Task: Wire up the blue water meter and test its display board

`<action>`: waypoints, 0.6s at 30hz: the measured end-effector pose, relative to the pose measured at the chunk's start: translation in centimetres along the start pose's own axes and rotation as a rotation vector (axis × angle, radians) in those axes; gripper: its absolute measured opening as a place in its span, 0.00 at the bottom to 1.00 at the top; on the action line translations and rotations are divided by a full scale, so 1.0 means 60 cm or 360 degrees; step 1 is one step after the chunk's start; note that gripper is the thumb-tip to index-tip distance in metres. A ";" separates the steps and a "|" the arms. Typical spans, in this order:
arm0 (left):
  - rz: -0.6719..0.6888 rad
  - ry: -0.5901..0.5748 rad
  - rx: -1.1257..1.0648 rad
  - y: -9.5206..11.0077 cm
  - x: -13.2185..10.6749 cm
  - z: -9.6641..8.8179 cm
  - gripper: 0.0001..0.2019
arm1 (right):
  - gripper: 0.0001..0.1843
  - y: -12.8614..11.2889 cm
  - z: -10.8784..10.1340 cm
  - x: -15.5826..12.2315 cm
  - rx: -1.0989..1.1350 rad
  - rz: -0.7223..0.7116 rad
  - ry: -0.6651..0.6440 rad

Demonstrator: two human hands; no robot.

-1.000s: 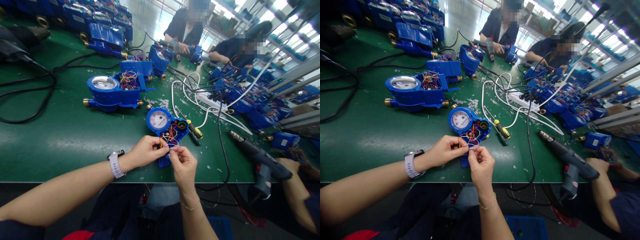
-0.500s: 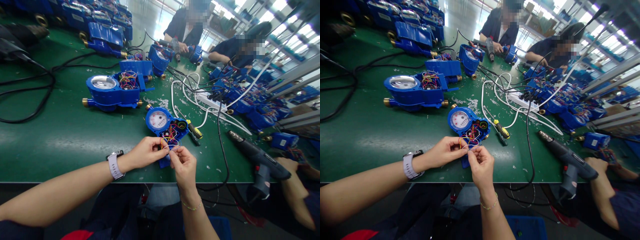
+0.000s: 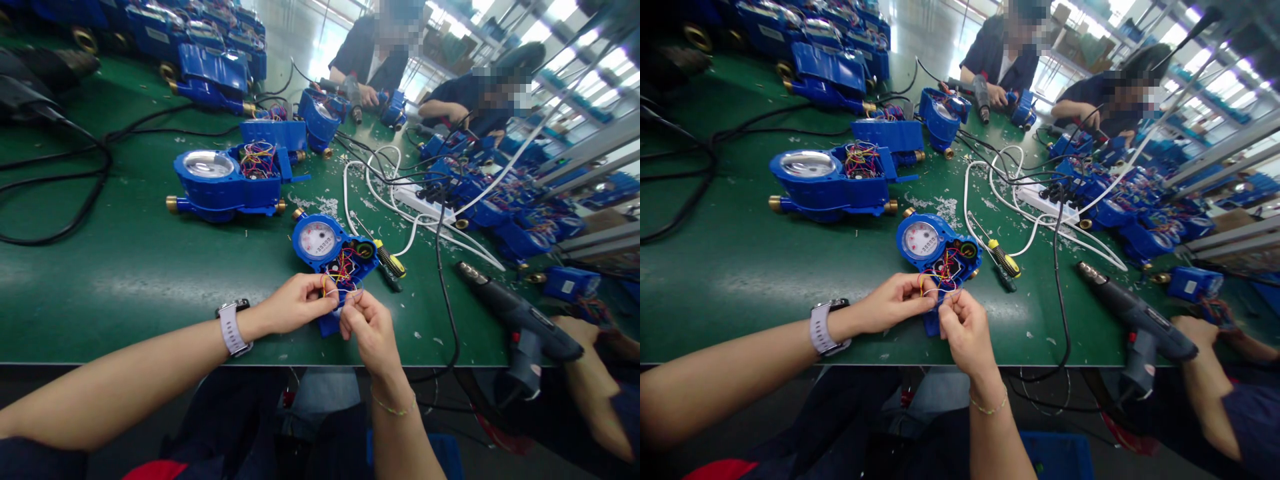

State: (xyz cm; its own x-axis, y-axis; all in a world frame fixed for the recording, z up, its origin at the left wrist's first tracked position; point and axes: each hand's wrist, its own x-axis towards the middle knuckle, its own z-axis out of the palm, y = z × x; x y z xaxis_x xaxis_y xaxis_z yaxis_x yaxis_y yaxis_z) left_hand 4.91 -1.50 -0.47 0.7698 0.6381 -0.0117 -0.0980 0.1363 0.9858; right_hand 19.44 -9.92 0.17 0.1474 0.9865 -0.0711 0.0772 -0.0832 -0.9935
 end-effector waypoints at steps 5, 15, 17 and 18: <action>-0.0017 0.0000 -0.0012 0.001 0.001 0.000 0.10 | 0.15 0.002 -0.008 -0.015 0.0039 -0.0304 0.0235; 0.0016 0.0051 0.0149 -0.003 -0.002 0.000 0.12 | 0.10 -0.026 -0.019 -0.005 -0.1113 -0.0941 0.0081; 0.0031 0.0059 0.0175 -0.002 -0.002 0.000 0.12 | 0.06 -0.027 -0.021 -0.001 -0.1188 -0.0911 0.0068; 0.0042 0.0063 0.0190 -0.002 -0.002 0.001 0.12 | 0.05 -0.027 -0.022 0.000 -0.1211 -0.0895 0.0061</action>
State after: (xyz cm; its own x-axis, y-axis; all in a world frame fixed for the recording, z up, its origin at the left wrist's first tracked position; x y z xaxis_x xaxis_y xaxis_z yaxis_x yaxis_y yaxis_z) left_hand 4.83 -1.63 -0.60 0.7422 0.6701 0.0100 -0.0403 0.0298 0.9987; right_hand 20.59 -9.97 1.88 -0.0760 0.9056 0.4172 0.7669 0.3205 -0.5560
